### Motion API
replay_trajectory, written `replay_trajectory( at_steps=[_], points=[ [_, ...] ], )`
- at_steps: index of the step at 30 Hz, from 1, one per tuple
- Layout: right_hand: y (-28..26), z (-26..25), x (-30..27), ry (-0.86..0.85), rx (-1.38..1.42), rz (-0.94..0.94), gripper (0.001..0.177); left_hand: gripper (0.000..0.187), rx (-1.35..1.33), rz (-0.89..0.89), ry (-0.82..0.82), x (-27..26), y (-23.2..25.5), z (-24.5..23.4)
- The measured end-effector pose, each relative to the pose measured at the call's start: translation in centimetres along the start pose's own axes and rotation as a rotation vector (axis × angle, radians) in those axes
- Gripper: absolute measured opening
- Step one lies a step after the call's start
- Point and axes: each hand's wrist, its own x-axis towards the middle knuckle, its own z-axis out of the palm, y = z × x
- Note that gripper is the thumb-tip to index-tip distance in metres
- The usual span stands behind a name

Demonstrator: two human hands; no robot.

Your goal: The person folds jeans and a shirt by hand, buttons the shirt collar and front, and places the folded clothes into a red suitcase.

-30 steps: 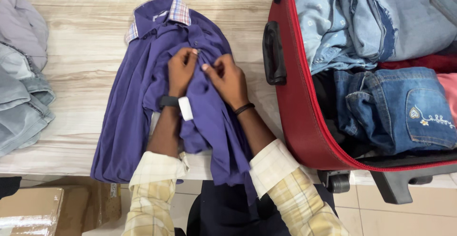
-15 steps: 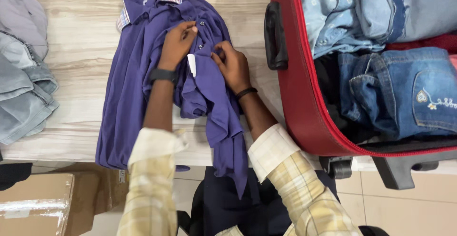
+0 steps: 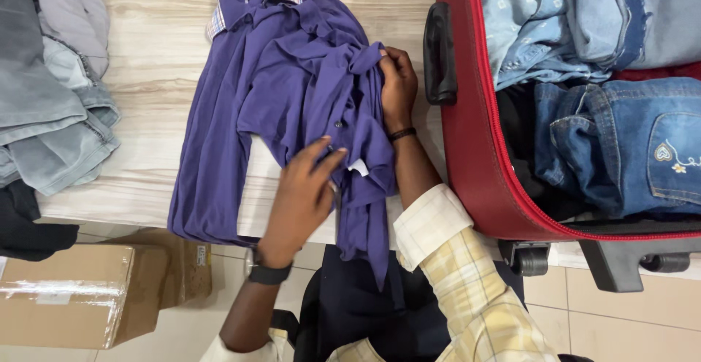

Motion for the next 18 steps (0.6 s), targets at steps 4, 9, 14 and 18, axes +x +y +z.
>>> replay_trajectory(
  at_steps=[4,9,14,18],
  points=[
    [0.1,0.2,0.0,-0.015,-0.150,-0.099,0.016,0.024,-0.162,-0.139,0.261,0.7,-0.8,-3.3],
    [-0.8,1.4,-1.0,-0.136,-0.190,-0.066,0.012,0.018,-0.209,-0.239,0.235,3.7,-2.3,-3.0],
    [-5.8,2.4,-2.3,-0.043,-0.360,-0.311,0.011,0.018,-0.038,-0.300,-0.042,8.8,-7.0,2.4],
    [-8.0,2.9,-2.8,0.141,-0.498,-0.662,0.015,0.016,-0.699,-0.248,0.111,13.4,-10.9,3.5]
  ],
)
